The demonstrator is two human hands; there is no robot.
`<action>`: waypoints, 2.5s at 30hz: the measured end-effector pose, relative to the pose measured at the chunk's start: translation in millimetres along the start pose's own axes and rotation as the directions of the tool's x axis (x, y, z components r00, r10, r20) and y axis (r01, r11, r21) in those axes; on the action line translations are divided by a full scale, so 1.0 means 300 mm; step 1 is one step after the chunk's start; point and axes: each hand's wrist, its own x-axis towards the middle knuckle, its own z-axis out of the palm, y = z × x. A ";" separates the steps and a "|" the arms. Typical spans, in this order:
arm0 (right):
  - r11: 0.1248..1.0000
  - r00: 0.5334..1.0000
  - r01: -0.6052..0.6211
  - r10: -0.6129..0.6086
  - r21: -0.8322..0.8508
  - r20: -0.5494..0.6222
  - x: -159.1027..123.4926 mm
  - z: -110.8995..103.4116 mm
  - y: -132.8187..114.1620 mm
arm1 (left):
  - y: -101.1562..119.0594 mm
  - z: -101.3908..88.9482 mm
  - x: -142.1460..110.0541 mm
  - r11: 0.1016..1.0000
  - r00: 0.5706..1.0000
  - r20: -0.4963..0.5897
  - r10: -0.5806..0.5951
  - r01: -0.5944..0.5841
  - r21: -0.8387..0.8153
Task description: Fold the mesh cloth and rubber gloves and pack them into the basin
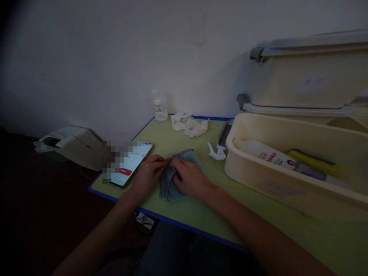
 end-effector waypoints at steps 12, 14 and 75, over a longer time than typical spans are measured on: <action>1.000 0.977 0.007 -0.011 -0.023 -0.212 -0.015 0.017 -0.004 | 0.031 -0.044 -0.074 0.949 0.965 0.223 0.137 -0.192 0.248; 1.000 0.974 -0.020 0.017 -0.012 -0.224 -0.017 0.018 -0.006 | 0.033 -0.053 -0.084 0.952 0.960 0.240 0.142 -0.199 0.231; 0.962 0.910 0.247 -0.187 -0.121 0.371 -0.041 -0.055 -0.023 | -0.024 -0.048 -0.077 0.951 0.986 0.129 -0.108 0.140 -0.276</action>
